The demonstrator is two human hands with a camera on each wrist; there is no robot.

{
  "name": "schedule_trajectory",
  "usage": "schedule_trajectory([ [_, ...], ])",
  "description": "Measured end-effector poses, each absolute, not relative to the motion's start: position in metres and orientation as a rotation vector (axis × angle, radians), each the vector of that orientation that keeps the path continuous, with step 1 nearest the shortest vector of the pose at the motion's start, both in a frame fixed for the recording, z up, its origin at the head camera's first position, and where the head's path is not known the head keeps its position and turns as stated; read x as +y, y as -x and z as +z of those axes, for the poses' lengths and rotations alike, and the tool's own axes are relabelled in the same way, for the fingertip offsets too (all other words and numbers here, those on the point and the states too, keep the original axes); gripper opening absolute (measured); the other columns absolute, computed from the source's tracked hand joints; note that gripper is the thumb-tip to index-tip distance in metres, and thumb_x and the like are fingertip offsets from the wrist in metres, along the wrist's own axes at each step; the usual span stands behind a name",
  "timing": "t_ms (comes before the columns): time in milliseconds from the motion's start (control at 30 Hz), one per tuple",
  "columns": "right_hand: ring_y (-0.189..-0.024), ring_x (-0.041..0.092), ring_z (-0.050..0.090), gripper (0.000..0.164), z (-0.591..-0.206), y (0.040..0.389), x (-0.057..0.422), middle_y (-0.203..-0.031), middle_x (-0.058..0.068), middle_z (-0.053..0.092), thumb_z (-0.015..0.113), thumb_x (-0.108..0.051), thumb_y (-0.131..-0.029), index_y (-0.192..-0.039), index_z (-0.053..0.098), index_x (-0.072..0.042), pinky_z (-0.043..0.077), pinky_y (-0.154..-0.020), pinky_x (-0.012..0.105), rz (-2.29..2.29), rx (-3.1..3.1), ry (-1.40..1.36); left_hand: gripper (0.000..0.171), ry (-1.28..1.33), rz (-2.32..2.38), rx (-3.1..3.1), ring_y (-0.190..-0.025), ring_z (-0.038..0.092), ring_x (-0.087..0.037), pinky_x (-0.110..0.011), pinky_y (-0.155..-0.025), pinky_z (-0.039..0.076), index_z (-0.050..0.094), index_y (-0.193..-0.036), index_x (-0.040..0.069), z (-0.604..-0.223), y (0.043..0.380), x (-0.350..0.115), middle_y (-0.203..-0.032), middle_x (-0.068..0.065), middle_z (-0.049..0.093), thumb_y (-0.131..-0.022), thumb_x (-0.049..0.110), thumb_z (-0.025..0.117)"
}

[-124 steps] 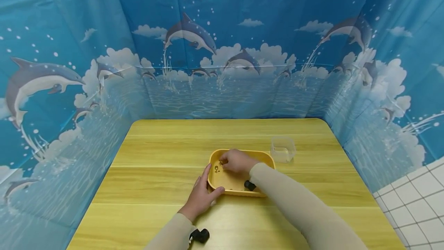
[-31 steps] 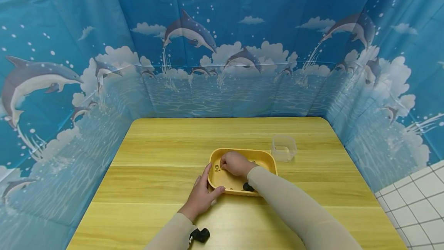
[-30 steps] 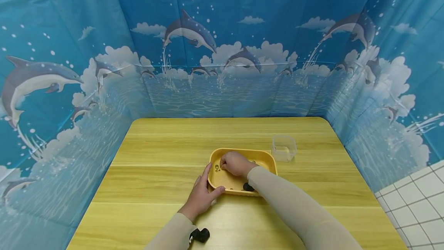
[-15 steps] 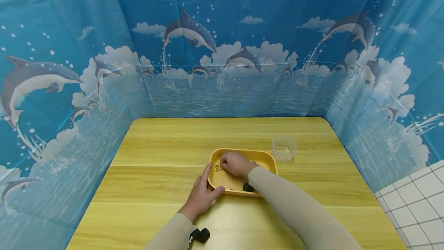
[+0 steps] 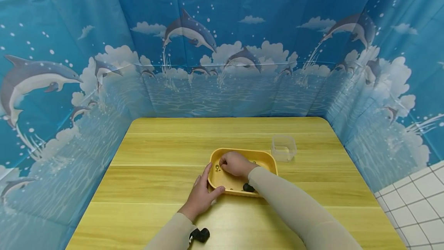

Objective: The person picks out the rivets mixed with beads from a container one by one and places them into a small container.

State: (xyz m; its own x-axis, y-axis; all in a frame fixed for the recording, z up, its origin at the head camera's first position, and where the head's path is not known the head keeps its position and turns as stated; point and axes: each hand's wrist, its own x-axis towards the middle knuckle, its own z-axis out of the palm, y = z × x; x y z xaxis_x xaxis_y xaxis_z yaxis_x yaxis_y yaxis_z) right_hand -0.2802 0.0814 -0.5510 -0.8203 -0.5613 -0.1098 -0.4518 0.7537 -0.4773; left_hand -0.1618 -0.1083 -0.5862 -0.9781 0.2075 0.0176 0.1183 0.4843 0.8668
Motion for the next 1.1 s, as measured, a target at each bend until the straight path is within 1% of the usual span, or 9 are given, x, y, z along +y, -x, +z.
schedule_trajectory([
  [167, -0.075, 0.006, 0.058, 0.013, -0.5513, 0.2801, 0.0812, -0.091, -0.007, 0.073, 0.067, -0.017, -0.102, -0.100, 0.079, -0.016, 0.054, -0.074, 0.028, -0.642, 2.706, 0.807, 0.096, -0.285, 1.523, 2.623, -0.153, 0.036, -0.045, -0.062, -0.121, 0.038, 0.016, -0.171, 0.028, -0.5855, 0.1616, -0.1080, -0.169, -0.014, 0.038, -0.097, 0.046, 0.075],
  [333, -0.072, 0.007, 0.058, 0.015, -0.5505, 0.2795, 0.0822, -0.086, -0.007, 0.072, 0.066, -0.016, -0.103, -0.097, 0.080, -0.016, 0.052, -0.072, 0.027, -0.669, 2.690, 0.821, 0.095, -0.287, 1.529, 2.617, -0.155, 0.032, -0.047, -0.063, -0.122, 0.036, 0.016, -0.171, 0.028, -0.5852, 0.1613, -0.1081, -0.170, -0.013, 0.036, -0.097, 0.046, 0.075],
  [600, -0.065, 0.006, 0.055, 0.019, -0.5495, 0.2794, 0.0833, -0.077, -0.009, 0.066, 0.063, -0.017, -0.104, -0.091, 0.077, -0.017, 0.048, -0.066, 0.024, -0.677, 2.682, 0.836, 0.096, -0.293, 1.528, 2.630, -0.148, 0.044, -0.040, -0.059, -0.119, 0.041, 0.017, -0.170, 0.029, -0.5875, 0.1622, -0.1083, -0.166, -0.014, 0.041, -0.097, 0.047, 0.075],
  [733, -0.066, 0.006, 0.055, 0.018, -0.5496, 0.2791, 0.0832, -0.079, -0.008, 0.067, 0.064, -0.017, -0.104, -0.092, 0.077, -0.016, 0.049, -0.066, 0.024, -0.679, 2.678, 0.825, 0.096, -0.291, 1.523, 2.634, -0.149, 0.042, -0.041, -0.060, -0.119, 0.041, 0.017, -0.170, 0.030, -0.5881, 0.1625, -0.1083, -0.167, -0.014, 0.040, -0.097, 0.048, 0.075],
  [933, -0.070, 0.008, 0.057, 0.016, -0.5476, 0.2776, 0.0827, -0.085, -0.006, 0.071, 0.065, -0.016, -0.104, -0.096, 0.079, -0.014, 0.052, -0.071, 0.027, -0.680, 2.676, 0.812, 0.095, -0.290, 1.525, 2.633, -0.152, 0.038, -0.044, -0.062, -0.120, 0.039, 0.016, -0.170, 0.032, -0.5879, 0.1625, -0.1082, -0.169, -0.013, 0.038, -0.097, 0.047, 0.075],
  [1100, -0.070, 0.007, 0.058, 0.016, -0.5473, 0.2769, 0.0831, -0.085, -0.006, 0.071, 0.064, -0.017, -0.104, -0.097, 0.079, -0.014, 0.052, -0.071, 0.027, -0.674, 2.682, 0.813, 0.095, -0.289, 1.519, 2.639, -0.152, 0.038, -0.044, -0.062, -0.119, 0.039, 0.016, -0.170, 0.034, -0.5885, 0.1624, -0.1082, -0.169, -0.013, 0.038, -0.097, 0.047, 0.075],
])
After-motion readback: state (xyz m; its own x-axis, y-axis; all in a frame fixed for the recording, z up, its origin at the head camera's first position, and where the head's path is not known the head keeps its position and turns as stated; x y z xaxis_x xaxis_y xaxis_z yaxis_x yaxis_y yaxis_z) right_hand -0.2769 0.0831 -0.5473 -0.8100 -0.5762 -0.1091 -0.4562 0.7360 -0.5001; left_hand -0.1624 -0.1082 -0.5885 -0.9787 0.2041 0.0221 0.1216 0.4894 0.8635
